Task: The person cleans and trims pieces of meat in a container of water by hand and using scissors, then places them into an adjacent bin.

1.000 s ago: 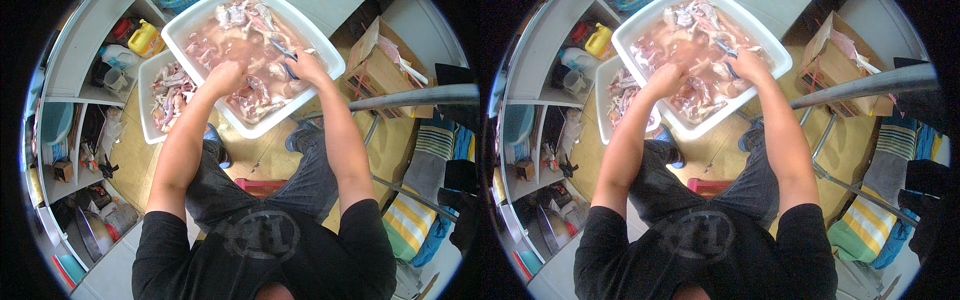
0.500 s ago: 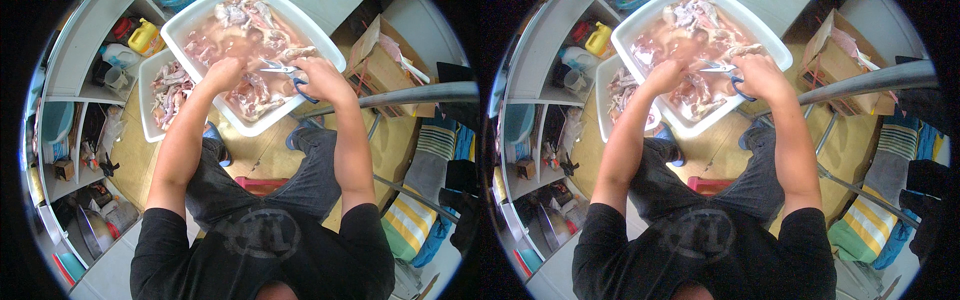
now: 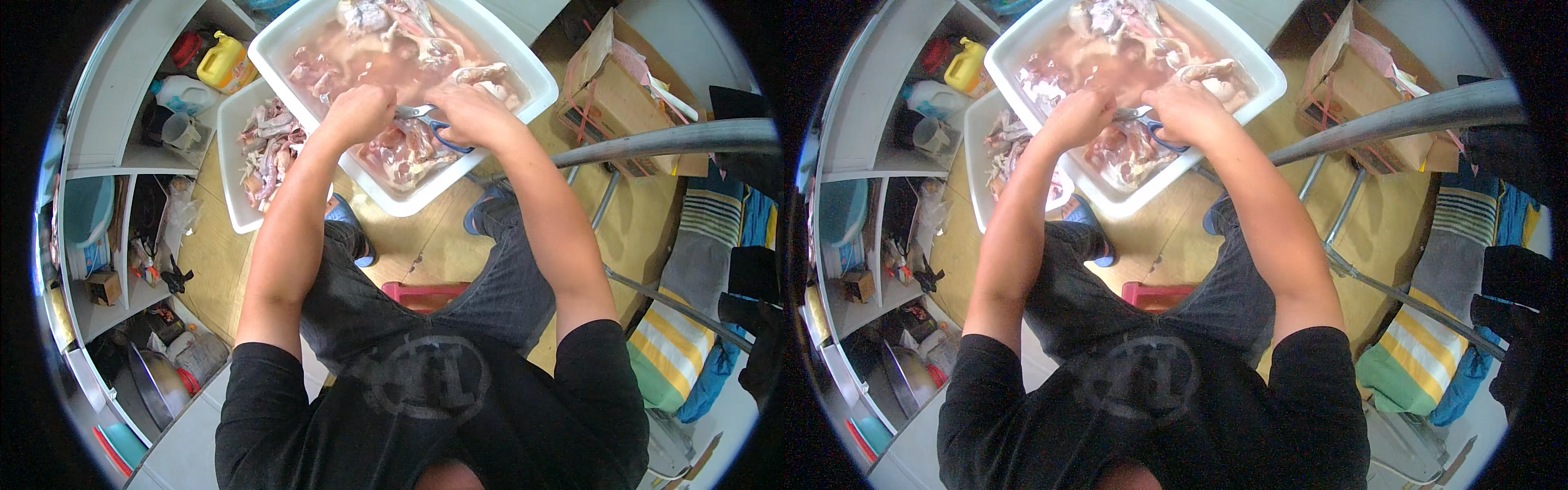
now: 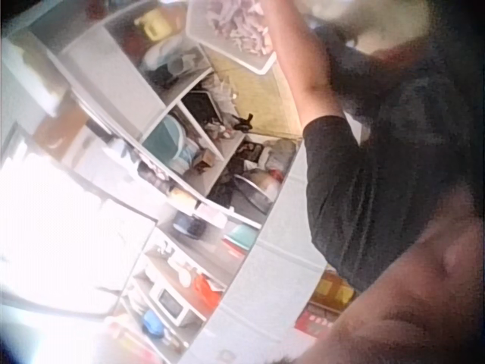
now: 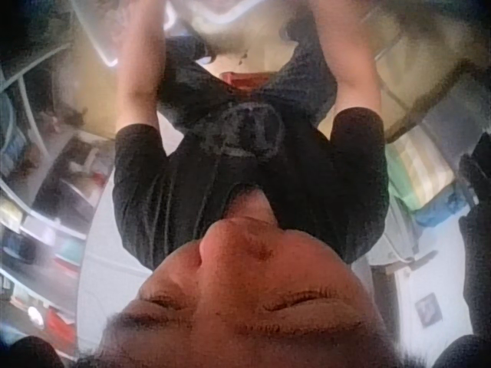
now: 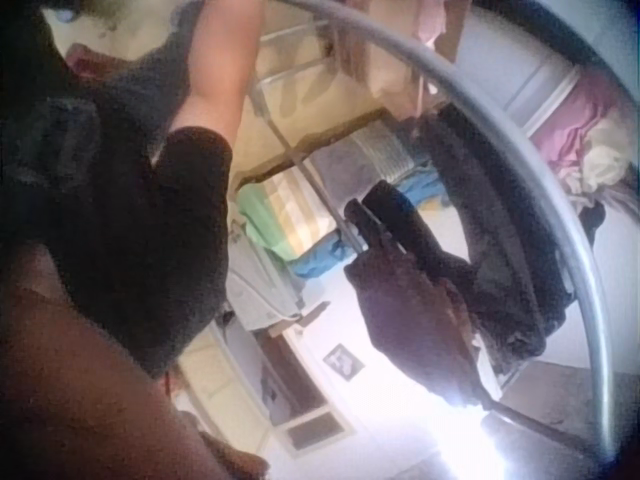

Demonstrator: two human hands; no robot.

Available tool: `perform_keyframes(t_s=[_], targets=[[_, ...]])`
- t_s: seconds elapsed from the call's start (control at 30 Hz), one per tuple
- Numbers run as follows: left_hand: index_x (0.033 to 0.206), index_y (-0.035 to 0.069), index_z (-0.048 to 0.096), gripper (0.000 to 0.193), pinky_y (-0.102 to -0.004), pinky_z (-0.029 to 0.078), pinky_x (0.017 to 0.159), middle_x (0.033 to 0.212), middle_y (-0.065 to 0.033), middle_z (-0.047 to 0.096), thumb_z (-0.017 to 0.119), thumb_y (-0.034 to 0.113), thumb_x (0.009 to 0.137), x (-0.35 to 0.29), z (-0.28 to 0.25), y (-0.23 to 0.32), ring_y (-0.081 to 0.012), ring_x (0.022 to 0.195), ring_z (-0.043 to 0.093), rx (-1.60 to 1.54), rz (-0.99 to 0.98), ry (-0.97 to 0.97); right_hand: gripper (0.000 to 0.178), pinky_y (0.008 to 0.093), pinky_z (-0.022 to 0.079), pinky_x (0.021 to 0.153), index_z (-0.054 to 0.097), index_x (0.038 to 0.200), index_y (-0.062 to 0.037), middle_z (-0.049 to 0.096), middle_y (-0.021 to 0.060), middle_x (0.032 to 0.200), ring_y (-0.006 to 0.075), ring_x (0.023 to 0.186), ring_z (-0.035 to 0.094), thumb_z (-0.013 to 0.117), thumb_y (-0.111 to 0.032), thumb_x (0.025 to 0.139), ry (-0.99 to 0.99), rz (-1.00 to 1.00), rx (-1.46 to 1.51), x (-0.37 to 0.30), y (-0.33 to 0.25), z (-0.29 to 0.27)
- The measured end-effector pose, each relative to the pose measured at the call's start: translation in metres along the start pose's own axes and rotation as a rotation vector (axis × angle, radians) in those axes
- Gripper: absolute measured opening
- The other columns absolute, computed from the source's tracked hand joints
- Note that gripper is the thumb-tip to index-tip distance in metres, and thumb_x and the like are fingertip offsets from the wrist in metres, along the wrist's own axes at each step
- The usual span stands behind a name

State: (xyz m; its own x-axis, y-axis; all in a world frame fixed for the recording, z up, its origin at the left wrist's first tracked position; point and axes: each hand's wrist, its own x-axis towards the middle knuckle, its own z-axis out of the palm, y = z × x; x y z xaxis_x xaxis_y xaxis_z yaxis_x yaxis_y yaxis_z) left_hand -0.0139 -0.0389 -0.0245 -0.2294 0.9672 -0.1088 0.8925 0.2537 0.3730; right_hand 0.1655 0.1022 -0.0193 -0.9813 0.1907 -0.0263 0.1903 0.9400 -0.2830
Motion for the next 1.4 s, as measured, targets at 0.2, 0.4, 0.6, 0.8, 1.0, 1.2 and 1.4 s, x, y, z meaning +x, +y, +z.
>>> perform_keyframes(t_s=[0.2,0.4,0.6,0.8,1.0,1.2,1.4], targets=[[0.083,0.000,0.064,0.015,-0.0492,0.049,0.073,0.082,-0.0229,0.065,0.059,0.014,0.082,0.000,0.004,-0.012,-0.0419,0.082,0.064,-0.084,0.058,0.005,0.036,0.0460,0.051,0.084,0.059,0.104,-0.0084,0.069,0.0130,0.103,0.0350,0.100,0.064,0.075,-0.021,0.074,-0.059,0.055,-0.004,-0.001,-0.009,-0.007],[0.087,-0.001,0.065,0.014,-0.0465,0.049,0.071,0.080,-0.0235,0.065,0.059,0.012,0.082,0.002,0.006,-0.019,-0.0408,0.080,0.065,-0.148,0.072,0.022,0.034,0.0474,0.051,0.080,0.059,0.104,-0.0097,0.069,0.0141,0.098,0.0350,0.096,0.066,0.074,-0.023,0.077,-0.065,0.059,-0.019,0.003,-0.018,-0.005],[0.100,0.002,0.070,0.025,-0.0437,0.051,0.074,0.092,-0.0218,0.068,0.067,0.023,0.086,0.006,-0.004,-0.032,-0.0379,0.085,0.066,-0.181,-0.212,0.162,0.027,0.0490,0.051,0.078,0.059,0.107,-0.0081,0.070,0.0165,0.092,0.0362,0.094,0.068,0.064,-0.024,0.086,-0.009,0.327,-0.082,0.003,0.003,-0.015],[0.113,0.014,0.071,0.031,-0.0512,0.043,0.100,0.117,-0.0086,0.069,0.066,0.017,0.082,0.004,0.053,-0.036,-0.0313,0.114,0.062,0.236,0.073,0.136,0.034,0.0506,0.053,0.080,0.057,0.117,-0.0055,0.069,0.0245,0.103,0.0391,0.097,0.068,0.060,-0.021,0.088,0.158,0.563,-0.173,0.017,0.036,0.009],[0.112,0.012,0.071,0.035,-0.0461,0.048,0.092,0.107,-0.0137,0.070,0.073,0.022,0.078,0.019,0.032,-0.038,-0.0349,0.108,0.064,0.267,-0.132,-0.317,0.026,0.0465,0.053,0.088,0.064,0.113,-0.0056,0.066,0.0201,0.114,0.0364,0.106,0.065,0.055,-0.015,0.090,0.121,0.546,-0.189,0.020,0.007,-0.014],[0.109,0.005,0.070,0.034,-0.0401,0.052,0.082,0.097,-0.0172,0.069,0.076,0.014,0.077,0.012,-0.003,-0.027,-0.0366,0.094,0.066,-0.093,0.063,0.027,0.041,0.0429,0.050,0.092,0.059,0.123,-0.0038,0.066,0.0205,0.112,0.0368,0.107,0.063,0.066,-0.024,0.089,0.213,0.104,0.237,0.023,-0.007,0.012],[0.111,0.008,0.069,0.037,-0.0435,0.049,0.089,0.106,-0.0167,0.064,0.077,0.017,0.077,0.006,-0.013,-0.023,-0.0356,0.101,0.062,-0.381,0.137,0.319,0.040,0.0404,0.049,0.087,0.056,0.125,-0.0004,0.067,0.0222,0.107,0.0347,0.101,0.065,0.065,-0.019,0.090,0.032,0.140,0.585,0.039,-0.001,0.020]])
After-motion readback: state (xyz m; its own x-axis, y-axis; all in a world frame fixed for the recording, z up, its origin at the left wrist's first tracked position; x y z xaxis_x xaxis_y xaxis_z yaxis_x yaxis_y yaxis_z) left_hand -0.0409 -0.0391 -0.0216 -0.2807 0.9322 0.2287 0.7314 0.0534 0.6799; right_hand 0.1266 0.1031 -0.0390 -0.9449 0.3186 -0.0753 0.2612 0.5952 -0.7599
